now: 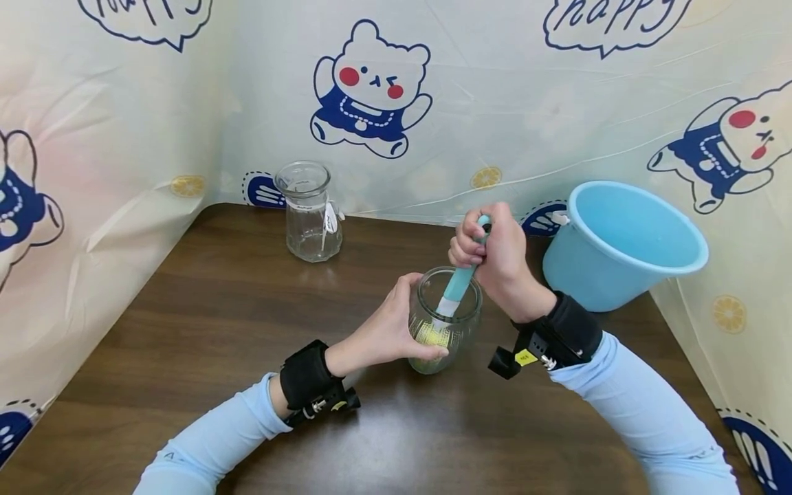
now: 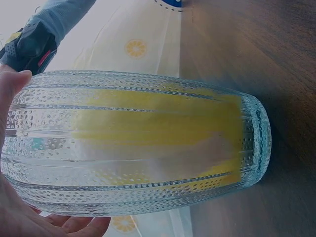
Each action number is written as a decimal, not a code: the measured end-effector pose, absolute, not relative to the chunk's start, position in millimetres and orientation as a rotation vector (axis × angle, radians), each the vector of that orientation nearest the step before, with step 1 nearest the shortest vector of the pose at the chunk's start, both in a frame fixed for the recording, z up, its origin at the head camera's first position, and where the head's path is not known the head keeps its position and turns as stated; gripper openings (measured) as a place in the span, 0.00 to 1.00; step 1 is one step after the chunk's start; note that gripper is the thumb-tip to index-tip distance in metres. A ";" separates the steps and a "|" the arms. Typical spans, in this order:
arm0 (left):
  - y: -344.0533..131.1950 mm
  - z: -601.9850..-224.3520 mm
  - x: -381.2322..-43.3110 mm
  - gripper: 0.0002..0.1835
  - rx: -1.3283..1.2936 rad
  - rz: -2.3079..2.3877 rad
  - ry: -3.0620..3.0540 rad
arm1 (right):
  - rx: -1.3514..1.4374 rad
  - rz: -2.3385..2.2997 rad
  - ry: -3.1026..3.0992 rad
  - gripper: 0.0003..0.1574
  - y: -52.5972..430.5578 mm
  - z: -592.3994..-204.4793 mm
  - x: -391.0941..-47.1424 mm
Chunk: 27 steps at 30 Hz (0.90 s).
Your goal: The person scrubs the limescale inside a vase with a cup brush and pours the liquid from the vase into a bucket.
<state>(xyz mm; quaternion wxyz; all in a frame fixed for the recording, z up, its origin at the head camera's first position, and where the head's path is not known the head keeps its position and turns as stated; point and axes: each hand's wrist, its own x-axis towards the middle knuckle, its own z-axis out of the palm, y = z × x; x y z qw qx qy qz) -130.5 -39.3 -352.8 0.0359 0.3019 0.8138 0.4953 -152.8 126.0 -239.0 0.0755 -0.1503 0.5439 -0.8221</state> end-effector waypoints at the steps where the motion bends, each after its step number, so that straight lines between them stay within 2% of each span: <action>1: -39.2 -353.0 -131.0 0.53 0.926 1.517 2.498 | -0.455 -2.465 1.645 0.22 125.2 -239.7 -152.6; 6: -39.3 -352.9 -130.4 0.54 0.911 1.498 2.484 | -0.451 -2.500 1.629 0.22 126.5 -233.6 -151.0; 16: -40.4 -352.0 -129.5 0.54 0.892 1.503 2.494 | -0.421 -2.673 1.491 0.20 142.7 -190.2 -147.2; 27: -40.6 -351.4 -128.7 0.54 0.854 1.480 2.480 | -0.325 -2.840 1.371 0.20 153.4 -176.3 -144.1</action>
